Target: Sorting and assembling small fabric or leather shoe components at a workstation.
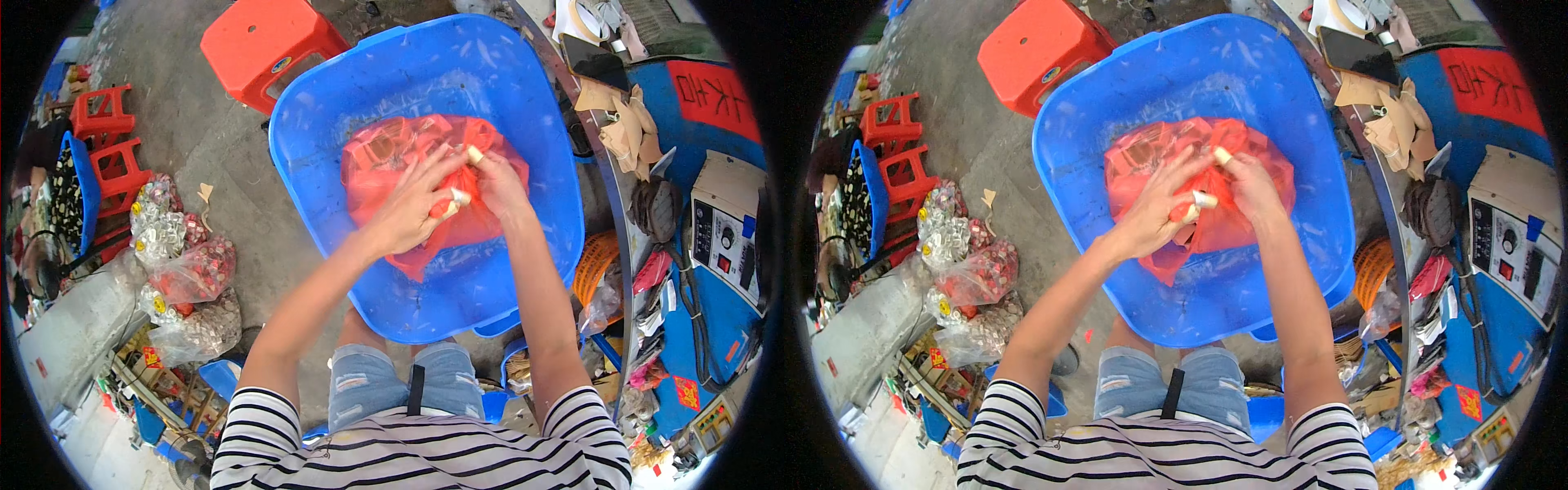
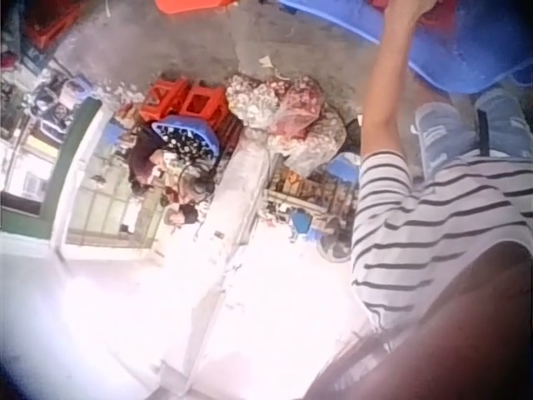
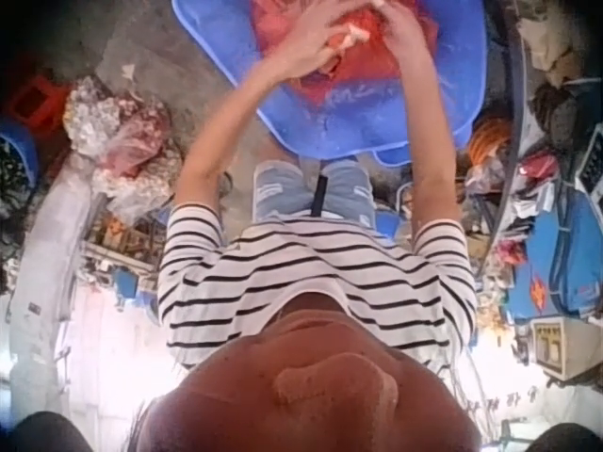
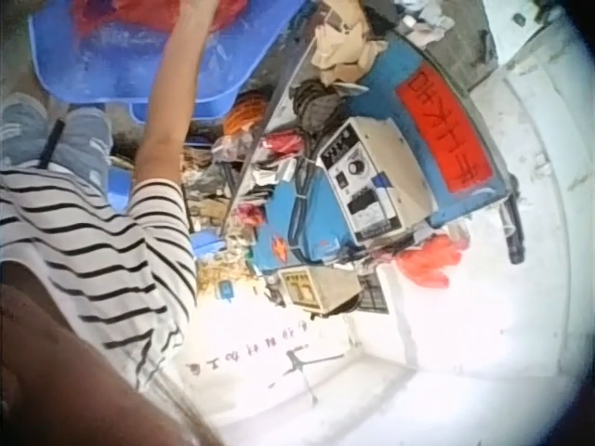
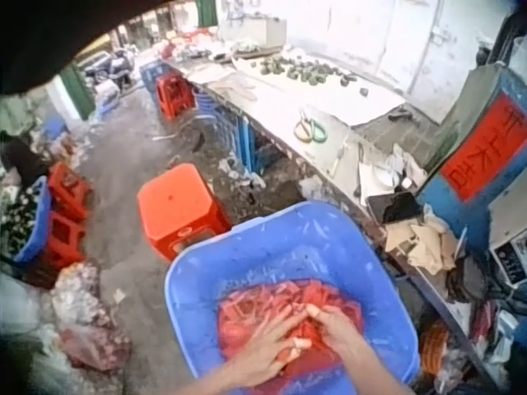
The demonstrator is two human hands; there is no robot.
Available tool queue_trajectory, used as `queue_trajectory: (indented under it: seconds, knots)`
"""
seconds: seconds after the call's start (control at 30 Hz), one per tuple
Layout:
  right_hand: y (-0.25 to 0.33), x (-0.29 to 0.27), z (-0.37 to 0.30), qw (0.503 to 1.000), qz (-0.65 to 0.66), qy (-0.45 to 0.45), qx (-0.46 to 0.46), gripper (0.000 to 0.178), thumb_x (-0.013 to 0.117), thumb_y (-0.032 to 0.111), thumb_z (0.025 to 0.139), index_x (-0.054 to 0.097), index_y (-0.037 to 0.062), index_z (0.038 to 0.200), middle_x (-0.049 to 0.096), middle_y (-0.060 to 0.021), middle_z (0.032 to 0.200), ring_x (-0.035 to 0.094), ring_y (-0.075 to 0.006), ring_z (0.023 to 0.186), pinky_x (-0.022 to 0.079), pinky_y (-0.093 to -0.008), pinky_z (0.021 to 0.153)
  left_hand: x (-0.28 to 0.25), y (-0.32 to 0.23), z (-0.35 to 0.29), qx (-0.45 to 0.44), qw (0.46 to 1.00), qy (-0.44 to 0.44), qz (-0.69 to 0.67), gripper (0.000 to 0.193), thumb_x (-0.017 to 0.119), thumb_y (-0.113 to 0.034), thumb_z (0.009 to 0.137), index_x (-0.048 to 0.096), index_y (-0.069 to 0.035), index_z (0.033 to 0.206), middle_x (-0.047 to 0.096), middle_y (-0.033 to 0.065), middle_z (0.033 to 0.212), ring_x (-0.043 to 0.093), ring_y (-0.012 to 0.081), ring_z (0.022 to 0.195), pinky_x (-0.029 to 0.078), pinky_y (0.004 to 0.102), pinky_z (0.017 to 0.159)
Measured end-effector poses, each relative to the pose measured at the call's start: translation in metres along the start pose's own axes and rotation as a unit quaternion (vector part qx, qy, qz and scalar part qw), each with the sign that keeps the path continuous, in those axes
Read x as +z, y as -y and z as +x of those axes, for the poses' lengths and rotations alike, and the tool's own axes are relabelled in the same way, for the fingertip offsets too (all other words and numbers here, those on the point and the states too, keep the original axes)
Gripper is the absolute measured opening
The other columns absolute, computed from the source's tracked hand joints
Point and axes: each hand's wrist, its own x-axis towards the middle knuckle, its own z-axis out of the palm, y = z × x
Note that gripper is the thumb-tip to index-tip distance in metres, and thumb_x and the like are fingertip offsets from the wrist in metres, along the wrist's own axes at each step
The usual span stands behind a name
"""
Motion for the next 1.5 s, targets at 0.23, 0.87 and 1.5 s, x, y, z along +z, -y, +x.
queue_trajectory:
  seconds: [0.23, 0.87, 1.5]
  knots:
    - [-0.012, -0.117, 0.032, 0.959, 0.048, -0.276, -0.041, 0.012, 0.057, 0.017, 0.094, 0.059, 0.0051, 0.093, 0.063, -0.0062, 0.076, 0.057, -0.0146, 0.058, 0.045, -0.0246, 0.048, 0.052, 0.037, -0.118, -0.258, 0.956, 0.086, -0.111, 0.039, 0.043, -0.039, 0.098, 0.063, -0.006, 0.094, 0.062, 0.0075, 0.107, 0.048, 0.0285, 0.122, 0.039, 0.043, 0.099]
    - [0.012, -0.058, -0.047, 0.974, -0.137, -0.139, -0.112, 0.017, 0.05, 0.012, 0.094, 0.064, 0.0017, 0.097, 0.06, -0.002, 0.073, 0.054, -0.0104, 0.058, 0.043, -0.0248, 0.051, -0.014, -0.005, -0.061, -0.377, 0.846, -0.203, -0.319, 0.049, 0.038, -0.038, 0.101, 0.067, -0.006, 0.078, 0.044, -0.0068, 0.055, 0.04, 0.0066, 0.05, 0.031, 0.0258, 0.047]
    - [-0.001, -0.029, -0.054, 0.96, 0.104, -0.203, -0.163, 0.019, 0.049, 0.015, 0.098, 0.064, 0.0033, 0.102, 0.058, 0.0017, 0.074, 0.049, -0.0052, 0.058, 0.037, -0.0206, 0.049, 0.094, 0.049, 0.01, -0.405, 0.808, -0.186, -0.385, 0.022, 0.057, -0.019, 0.093, 0.065, 0.002, 0.092, 0.065, 0.0055, 0.071, 0.057, 0.0107, 0.046, 0.042, 0.0241, 0.042]
